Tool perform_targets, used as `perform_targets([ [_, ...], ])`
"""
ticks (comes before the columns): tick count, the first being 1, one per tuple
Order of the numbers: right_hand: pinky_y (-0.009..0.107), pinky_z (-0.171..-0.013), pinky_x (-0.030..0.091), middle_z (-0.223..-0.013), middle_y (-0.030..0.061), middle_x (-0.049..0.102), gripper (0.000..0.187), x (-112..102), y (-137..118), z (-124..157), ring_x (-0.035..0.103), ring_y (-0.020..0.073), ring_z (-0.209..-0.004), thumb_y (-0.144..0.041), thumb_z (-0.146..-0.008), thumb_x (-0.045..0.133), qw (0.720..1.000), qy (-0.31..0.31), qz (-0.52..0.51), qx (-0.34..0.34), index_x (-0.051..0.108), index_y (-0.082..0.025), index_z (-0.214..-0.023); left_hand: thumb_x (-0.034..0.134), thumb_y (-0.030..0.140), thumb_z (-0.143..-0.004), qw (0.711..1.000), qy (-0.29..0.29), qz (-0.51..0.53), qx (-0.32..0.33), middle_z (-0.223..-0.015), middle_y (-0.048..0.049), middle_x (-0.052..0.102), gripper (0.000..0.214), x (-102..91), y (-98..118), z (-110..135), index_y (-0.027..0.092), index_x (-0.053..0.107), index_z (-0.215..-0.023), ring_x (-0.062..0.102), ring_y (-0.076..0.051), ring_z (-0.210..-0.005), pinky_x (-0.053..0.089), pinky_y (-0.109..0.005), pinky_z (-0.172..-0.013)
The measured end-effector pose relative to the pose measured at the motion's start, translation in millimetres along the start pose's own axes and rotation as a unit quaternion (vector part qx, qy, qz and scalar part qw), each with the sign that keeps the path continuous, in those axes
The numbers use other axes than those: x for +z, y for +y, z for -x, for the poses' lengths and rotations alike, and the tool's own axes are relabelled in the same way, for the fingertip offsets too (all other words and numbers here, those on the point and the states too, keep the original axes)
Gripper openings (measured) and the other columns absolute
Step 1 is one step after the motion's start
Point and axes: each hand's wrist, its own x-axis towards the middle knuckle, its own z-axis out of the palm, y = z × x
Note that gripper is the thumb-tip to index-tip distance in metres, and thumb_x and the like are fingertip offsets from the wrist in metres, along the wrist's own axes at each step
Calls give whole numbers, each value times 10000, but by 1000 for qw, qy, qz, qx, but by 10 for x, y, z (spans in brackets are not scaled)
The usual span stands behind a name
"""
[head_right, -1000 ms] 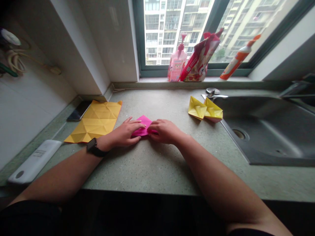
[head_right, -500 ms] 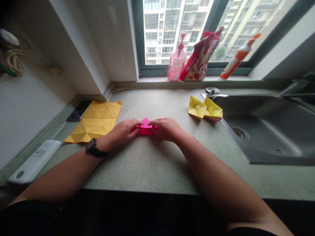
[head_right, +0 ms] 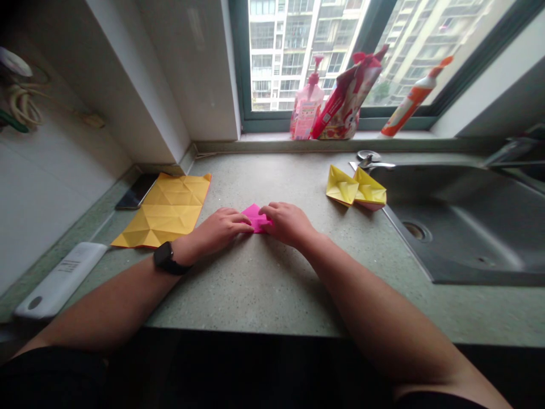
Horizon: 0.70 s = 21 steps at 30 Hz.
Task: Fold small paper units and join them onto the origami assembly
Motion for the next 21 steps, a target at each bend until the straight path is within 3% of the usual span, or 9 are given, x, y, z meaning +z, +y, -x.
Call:
perform_targets([
  [6,439,-957,487,-1285,126,731,362,69,-42,5,650,342,-1164,-486,-953,792,999,40,26,10,756,-265,-1236,677,117,-1045,1000,-9,18,-7,-1275,-32,794,274,13,17,7,274,802,-1231,712,-229,-1100,501,-413,-1004],
  [13,443,-972,528,-1300,133,706,425,129,124,-22,663,327,-1134,-543,-936,792,999,-9,-32,18,748,-282,-1269,668,92,-1032,999,-26,18,-16,-1268,-39,794,292,-61,59,-6,273,805,-1215,713,-228,-1089,502,-418,-1025],
  [21,532,-1112,517,-1429,160,659,693,-57,555,47,613,395,-1309,-574,-824,875,994,-82,-58,40,709,-298,-1438,635,92,-1038,999,-27,28,-21,-1302,-52,784,288,-86,83,-8,261,810,-1191,717,-231,-1079,515,-415,-1007],
])
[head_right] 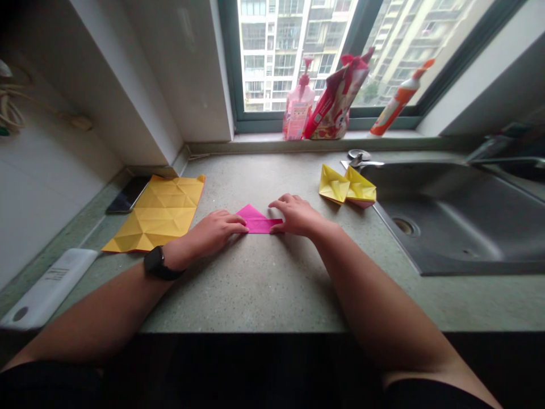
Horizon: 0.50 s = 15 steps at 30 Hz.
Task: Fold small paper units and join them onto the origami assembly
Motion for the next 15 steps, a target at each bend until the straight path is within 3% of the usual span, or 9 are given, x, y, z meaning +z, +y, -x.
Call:
perform_targets([
  [9,526,-1169,509,-1481,125,671,720,-122,244,68,626,381,-1366,-461,-758,913,998,-43,-42,-7,719,-307,-1434,605,24,-990,999,4,38,13,-1321,-53,786,373,-2,-54,24,257,797,-1211,735,-228,-1110,532,-419,-1022],
  [15,516,-1127,546,-1450,107,717,619,-304,214,137,682,346,-1302,-571,-895,791,995,-20,-96,-2,708,-305,-1448,558,36,-1005,999,6,52,-8,-1168,-76,816,340,9,-94,13,221,767,-1199,751,-220,-1047,549,-402,-981],
])
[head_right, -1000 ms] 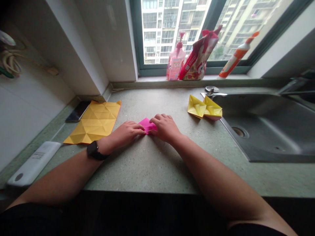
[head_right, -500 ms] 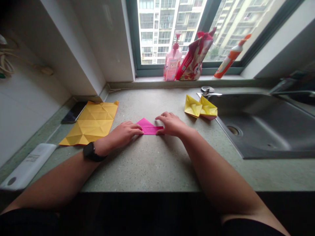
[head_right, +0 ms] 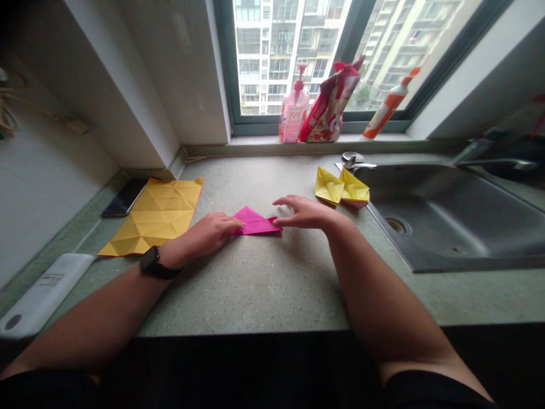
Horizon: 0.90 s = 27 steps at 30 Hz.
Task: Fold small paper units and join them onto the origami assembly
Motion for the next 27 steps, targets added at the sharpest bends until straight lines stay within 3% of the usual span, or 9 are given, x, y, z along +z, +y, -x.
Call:
perform_targets([
  [6,508,-1104,545,-1349,122,742,426,-58,-138,-29,699,324,-1232,-513,-980,697,989,143,4,-35,765,-263,-1318,551,30,-994,1000,0,12,18,-1156,-58,819,313,-11,10,-1,226,759,-1123,743,-217,-1042,535,-402,-988],
  [8,504,-1137,527,-1387,125,712,466,22,-132,-64,685,318,-1259,-490,-942,750,991,126,12,-51,750,-270,-1352,552,34,-995,1000,0,13,21,-1169,-60,818,307,-10,8,-3,222,755,-1129,744,-220,-1052,535,-403,-989],
  [10,511,-1182,499,-1475,128,663,629,117,-71,-87,638,333,-1354,-466,-855,844,995,75,32,-52,704,-287,-1441,553,37,-997,1000,1,13,20,-1192,-60,818,306,-6,1,-5,218,755,-1138,745,-223,-1057,537,-407,-989],
  [12,553,-1204,478,-1548,148,620,790,187,38,-93,578,381,-1440,-432,-765,920,996,45,72,-21,669,-285,-1498,556,36,-996,1000,2,15,19,-1213,-59,817,308,0,-8,-6,217,758,-1142,747,-226,-1056,540,-412,-986],
  [15,591,-1192,484,-1574,166,607,844,195,214,-78,550,420,-1469,-444,-740,937,994,31,98,21,655,-275,-1517,560,36,-995,1000,4,23,17,-1233,-59,815,316,6,-19,-4,223,766,-1144,748,-226,-1073,547,-417,-993],
  [18,543,-1168,519,-1545,135,639,742,109,292,-52,617,370,-1402,-374,-813,870,997,18,72,10,648,-293,-1516,558,41,-1001,999,4,37,18,-1234,-65,813,313,3,-22,-1,223,770,-1142,751,-220,-1091,552,-415,-1008],
  [20,516,-1149,534,-1497,118,668,610,43,251,-47,662,332,-1335,-319,-894,778,997,56,52,4,660,-295,-1492,553,44,-1006,999,5,43,20,-1228,-68,813,308,-3,-20,0,220,771,-1134,752,-218,-1088,554,-413,-1011],
  [24,529,-1123,532,-1392,122,698,366,44,-51,-96,668,321,-1283,-360,-1023,639,980,195,42,-27,725,-285,-1370,551,44,-1005,999,8,46,21,-1203,-69,815,310,-3,-15,-2,223,774,-1126,749,-217,-1072,556,-414,-1019],
  [27,482,-1058,536,-1262,104,739,211,216,-371,-149,684,288,-1194,-317,-1036,623,972,210,56,-85,796,-289,-1153,566,70,-1021,999,16,46,18,-1183,-68,817,282,21,-16,-10,222,771,-1141,740,-225,-1098,548,-420,-1041],
])
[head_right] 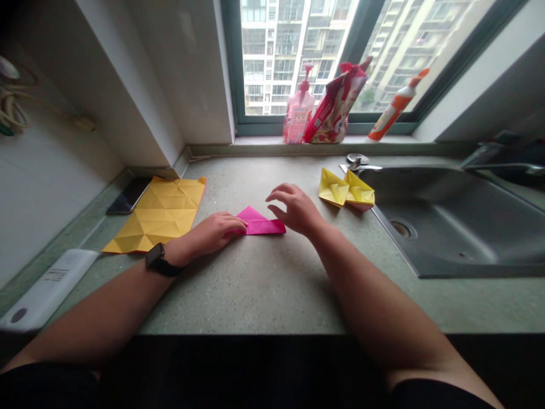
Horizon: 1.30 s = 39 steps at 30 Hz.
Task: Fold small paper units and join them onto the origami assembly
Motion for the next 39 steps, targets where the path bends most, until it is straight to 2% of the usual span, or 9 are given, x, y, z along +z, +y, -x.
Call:
perform_targets([
  [3,379,-858,539,-1049,62,779,176,191,-268,14,712,236,-953,-262,-1013,642,995,-99,10,-23,811,-288,-1055,597,126,-1043,1000,9,-8,-10,-1186,-65,817,226,28,-11,-9,225,771,-1149,727,-238,-1128,537,-433,-1061],
  [6,323,-759,504,-1034,60,786,168,304,-373,33,701,201,-849,-244,-969,700,986,-165,-6,1,804,-264,-1100,624,188,-1056,999,10,-24,-34,-1210,-69,802,184,34,-29,-2,229,769,-1162,712,-250,-1161,522,-457,-1079],
  [9,309,-745,491,-968,52,776,157,324,-352,21,683,187,-812,-233,-956,716,983,-177,-35,25,793,-245,-1093,704,265,-1022,994,26,-61,-85,-1350,-106,731,175,5,-71,38,216,753,-1183,648,-294,-1285,475,-519,-1154],
  [12,304,-722,482,-914,42,770,136,318,-304,-4,668,178,-776,-242,-969,705,981,-181,-59,45,786,-240,-1078,806,390,-953,986,24,-91,-136,-1494,-157,619,378,-48,-171,109,202,711,-1267,557,-359,-1396,396,-613,-1231],
  [17,300,-698,480,-912,33,772,130,346,-278,-17,667,176,-766,-233,-952,728,981,-178,-63,46,775,-250,-1072,818,489,-933,987,-27,-76,-142,-1634,-182,500,525,-181,-459,276,213,674,-1355,423,-400,-1550,360,-625,-1280],
  [22,303,-703,486,-918,42,777,132,357,-290,-19,677,180,-776,-214,-943,732,980,-179,-64,52,778,-242,-1063,837,406,-901,977,-74,-84,-182,-1688,-187,469,624,-439,-615,412,221,633,-1461,388,-426,-1596,361,-636,-1283],
  [28,305,-711,490,-924,37,784,128,352,-292,-23,684,183,-786,-226,-936,738,980,-177,-72,52,786,-249,-1053,510,89,-997,994,80,-4,-70,-1393,-109,722,335,-519,-273,182,194,714,-1242,663,-222,-1330,513,-428,-1185],
  [32,306,-707,483,-915,40,781,129,352,-292,-17,676,179,-775,-233,-937,747,980,-173,-77,54,790,-235,-1059,584,209,-1054,999,12,6,32,-1247,-90,787,209,-347,-56,61,217,765,-1157,731,-220,-1164,554,-404,-1091],
  [39,301,-705,485,-869,34,763,105,365,-187,-17,660,165,-741,-248,-976,713,981,-156,-102,52,803,-234,-1029,640,242,-1027,999,-42,2,20,-1189,-92,796,187,-258,-116,94,209,803,-1112,752,-220,-1027,568,-357,-932],
])
